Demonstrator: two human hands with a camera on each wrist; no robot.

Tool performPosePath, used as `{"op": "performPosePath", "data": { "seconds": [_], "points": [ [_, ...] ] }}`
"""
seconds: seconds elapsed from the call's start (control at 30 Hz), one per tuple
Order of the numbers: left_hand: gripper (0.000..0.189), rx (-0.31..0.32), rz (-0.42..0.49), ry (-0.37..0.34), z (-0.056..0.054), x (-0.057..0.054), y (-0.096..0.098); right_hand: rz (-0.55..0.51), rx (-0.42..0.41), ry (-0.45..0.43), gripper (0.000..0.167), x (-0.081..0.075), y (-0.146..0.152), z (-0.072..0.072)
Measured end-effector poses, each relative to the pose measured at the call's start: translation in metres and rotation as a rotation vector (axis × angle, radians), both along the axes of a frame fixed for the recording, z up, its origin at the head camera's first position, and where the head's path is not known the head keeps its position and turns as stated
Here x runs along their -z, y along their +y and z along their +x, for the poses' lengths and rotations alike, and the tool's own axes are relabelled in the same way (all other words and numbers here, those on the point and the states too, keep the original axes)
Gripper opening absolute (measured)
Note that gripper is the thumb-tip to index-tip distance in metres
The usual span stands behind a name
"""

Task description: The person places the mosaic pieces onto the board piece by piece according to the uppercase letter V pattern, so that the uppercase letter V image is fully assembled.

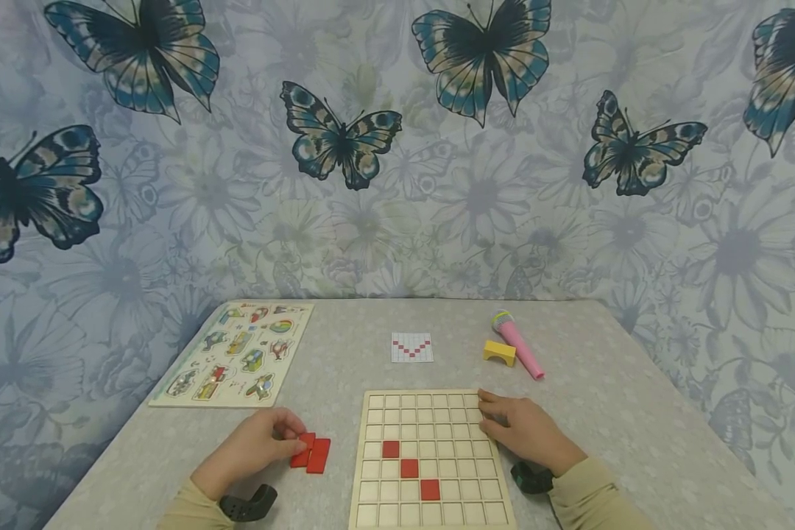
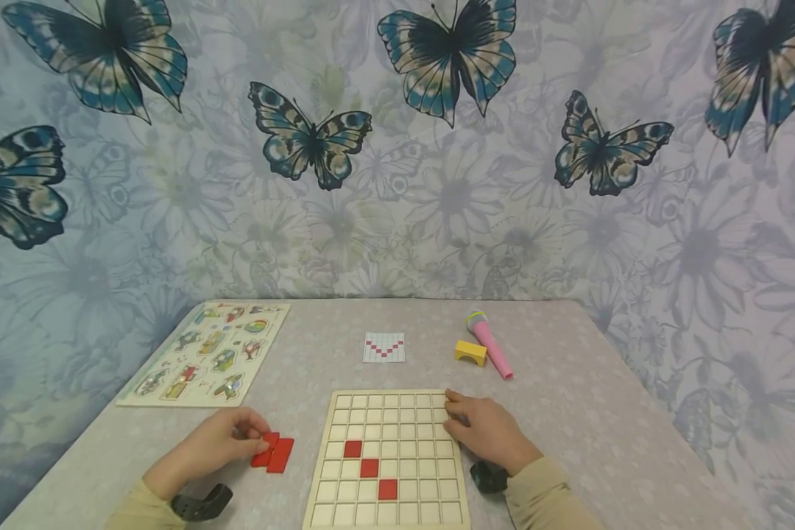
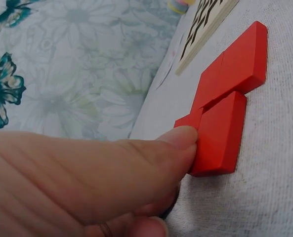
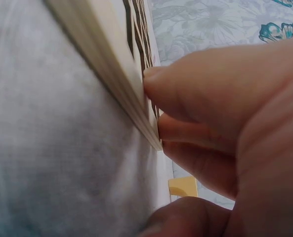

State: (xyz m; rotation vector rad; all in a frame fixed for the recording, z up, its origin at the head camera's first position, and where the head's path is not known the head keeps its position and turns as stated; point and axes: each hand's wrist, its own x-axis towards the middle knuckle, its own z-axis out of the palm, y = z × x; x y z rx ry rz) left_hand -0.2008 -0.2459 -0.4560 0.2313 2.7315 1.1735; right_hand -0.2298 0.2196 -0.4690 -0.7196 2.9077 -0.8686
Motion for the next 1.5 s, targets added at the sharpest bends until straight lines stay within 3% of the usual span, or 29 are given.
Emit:
{"op": "performPosePath", "data": {
  "seconds": [0.2, 0.47, 0.7, 1.1, 1.27, 1.5],
  "points": [
    [0.025, -0.011, -0.002, 0.010, 0.000, 0.001, 0.001, 0.004, 0.003, 0.005, 0.044, 0.001, 0.001, 0.000],
    [0.017, -0.078, -0.054, 0.019, 0.000, -0.002, 0.005, 0.002, 0.013, -0.004, 0.045, 0.001, 0.001, 0.000],
    [0.015, -0.039, -0.001, 0.038, -0.002, 0.000, 0.000, 0.007, 0.008, 0.006, 0.045, 0.002, 0.001, -0.001],
    [0.017, -0.062, 0.071, 0.067, -0.003, -0.003, 0.000, 0.010, -0.003, 0.001, 0.045, 0.000, 0.001, 0.000],
    [0.018, -0.063, 0.124, 0.068, -0.004, -0.001, 0.008, 0.013, -0.002, -0.004, 0.045, -0.001, 0.001, 0.001],
    [0.022, 0.007, 0.176, 0.022, -0.005, -0.009, 0.032, 0.015, -0.015, -0.010, 0.042, 0.000, 0.001, -0.001]
  ]
}}
